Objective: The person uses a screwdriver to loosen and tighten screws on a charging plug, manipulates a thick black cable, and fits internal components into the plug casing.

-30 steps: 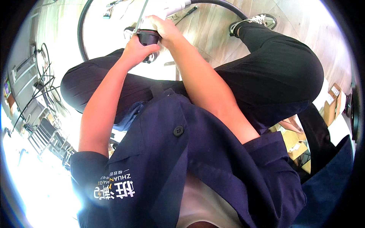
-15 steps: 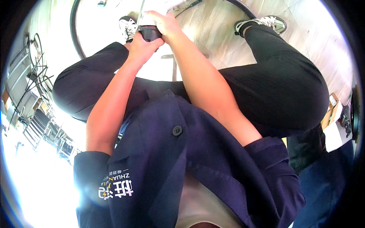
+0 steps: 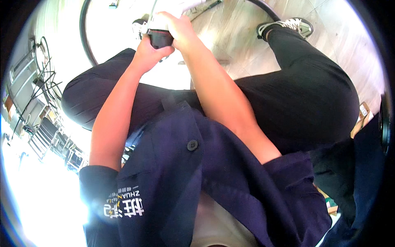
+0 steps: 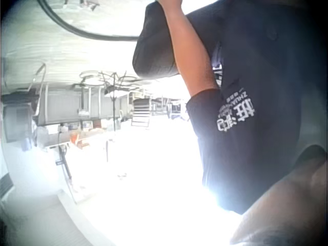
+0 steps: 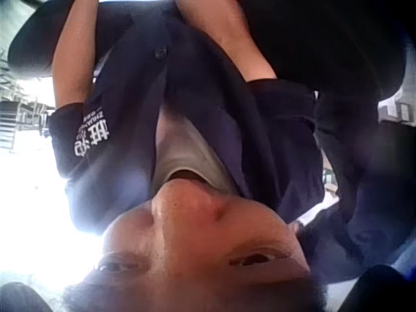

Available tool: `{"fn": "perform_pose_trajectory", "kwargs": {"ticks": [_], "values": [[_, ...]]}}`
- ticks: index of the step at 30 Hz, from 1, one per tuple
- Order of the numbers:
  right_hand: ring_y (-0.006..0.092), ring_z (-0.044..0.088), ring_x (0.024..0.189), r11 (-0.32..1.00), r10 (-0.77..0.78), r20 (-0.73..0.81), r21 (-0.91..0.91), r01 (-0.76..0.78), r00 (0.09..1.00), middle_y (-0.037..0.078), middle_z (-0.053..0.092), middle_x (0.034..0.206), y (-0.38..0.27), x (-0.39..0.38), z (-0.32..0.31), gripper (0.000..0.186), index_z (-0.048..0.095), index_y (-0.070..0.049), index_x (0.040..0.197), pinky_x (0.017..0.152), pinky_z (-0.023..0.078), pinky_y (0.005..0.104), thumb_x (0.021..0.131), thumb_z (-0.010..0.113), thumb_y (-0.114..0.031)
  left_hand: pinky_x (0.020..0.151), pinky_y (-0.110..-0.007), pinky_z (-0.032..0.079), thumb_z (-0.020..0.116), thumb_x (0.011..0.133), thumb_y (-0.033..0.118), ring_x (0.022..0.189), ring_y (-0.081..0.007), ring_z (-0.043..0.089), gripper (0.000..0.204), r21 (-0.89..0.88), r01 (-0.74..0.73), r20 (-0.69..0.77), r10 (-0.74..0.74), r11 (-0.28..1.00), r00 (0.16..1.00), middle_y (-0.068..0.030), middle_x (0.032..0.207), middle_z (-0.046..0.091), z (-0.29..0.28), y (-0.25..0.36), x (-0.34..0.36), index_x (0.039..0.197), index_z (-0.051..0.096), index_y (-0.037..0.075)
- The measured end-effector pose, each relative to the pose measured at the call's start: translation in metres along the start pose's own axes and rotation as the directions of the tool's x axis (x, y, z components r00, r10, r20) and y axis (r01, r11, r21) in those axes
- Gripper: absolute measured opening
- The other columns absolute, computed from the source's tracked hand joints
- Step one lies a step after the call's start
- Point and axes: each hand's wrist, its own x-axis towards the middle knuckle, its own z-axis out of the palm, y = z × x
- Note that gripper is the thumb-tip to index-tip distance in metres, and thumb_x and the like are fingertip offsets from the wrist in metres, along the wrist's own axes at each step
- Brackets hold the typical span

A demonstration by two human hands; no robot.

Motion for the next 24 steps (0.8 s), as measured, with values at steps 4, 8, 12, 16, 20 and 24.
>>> {"fn": "perform_pose_trajectory", "kwargs": {"ticks": [4, 8, 12, 16, 20, 24], "values": [[0.0234, 0.068, 0.079, 0.997, -0.021, -0.005, -0.068, 0.021, 1.0, 0.014, 0.068, 0.092, -0.01, -0.003, -0.005, 0.043, 0.064, 0.009, 0.105, 0.072, 0.056, 0.0365, 0.077, 0.079, -0.02, 0.085, -0.036, 0.052, 0.081, 0.071, 0.037, 0.097, -0.0222, 0.065, 0.068, 0.024, -0.036, -0.088, 0.038, 0.999, 0.995, -0.0139, 0.109, 0.065, 0.019, 0.003, -0.005, 0.121, 0.056, -0.001], [0.0222, 0.068, 0.078, 0.997, -0.053, 0.077, -0.053, 0.057, 0.996, 0.013, 0.069, 0.091, -0.011, 0.003, -0.018, 0.041, 0.066, 0.008, 0.102, 0.07, 0.055, 0.0352, 0.076, 0.079, -0.02, 0.084, -0.034, 0.052, 0.08, 0.071, 0.034, 0.094, -0.0218, 0.065, 0.064, -0.019, 0.037, -0.113, -0.038, 0.999, 0.993, -0.0132, 0.105, 0.066, 0.029, 0.015, -0.005, 0.12, 0.057, 0.0], [0.0217, 0.068, 0.077, 0.998, -0.031, 0.18, -0.056, 0.042, 0.983, 0.013, 0.068, 0.091, -0.003, 0.005, -0.023, 0.038, 0.067, 0.008, 0.1, 0.071, 0.056, 0.0358, 0.078, 0.079, -0.02, 0.07, -0.032, 0.053, 0.08, 0.069, 0.029, 0.078, -0.0186, 0.065, 0.053, -0.146, 0.026, -0.132, -0.046, 0.989, 0.99, -0.0115, 0.093, 0.067, 0.036, 0.006, -0.006, 0.108, 0.06, -0.001], [0.0229, 0.067, 0.08, 0.997, 0.002, 0.133, -0.08, 0.008, 0.991, 0.013, 0.067, 0.094, 0.003, 0.005, -0.023, 0.04, 0.066, 0.008, 0.102, 0.07, 0.057, 0.0369, 0.079, 0.078, -0.022, 0.076, -0.029, 0.052, 0.079, 0.072, 0.026, 0.086, -0.0171, 0.064, 0.056, -0.181, 0.123, 0.004, -0.125, 0.976, 0.992, -0.009, 0.099, 0.065, 0.024, 0.012, -0.007, 0.118, 0.058, 0.001], [0.024, 0.067, 0.08, 0.997, 0.046, 0.098, -0.072, -0.039, 0.994, 0.015, 0.067, 0.095, -0.001, 0.009, -0.017, 0.041, 0.065, 0.01, 0.103, 0.072, 0.057, 0.0364, 0.08, 0.076, -0.021, 0.077, -0.029, 0.052, 0.079, 0.073, 0.023, 0.088, -0.0168, 0.064, 0.055, -0.13, 0.126, 0.077, -0.117, 0.983, 0.99, -0.0089, 0.1, 0.064, 0.01, 0.005, 0.003, 0.119, 0.057, 0.001], [0.0235, 0.067, 0.08, 1.0, 0.017, 0.033, -0.023, -0.016, 0.999, 0.014, 0.067, 0.095, 0.0, 0.009, -0.014, 0.039, 0.066, 0.007, 0.103, 0.071, 0.057, 0.0364, 0.08, 0.075, -0.022, 0.071, -0.031, 0.052, 0.082, 0.068, 0.033, 0.08, -0.0179, 0.066, 0.064, -0.129, -0.03, -0.004, 0.03, 0.991, 1.0, -0.0119, 0.096, 0.066, 0.01, -0.006, 0.004, 0.115, 0.055, 0.0]]}}
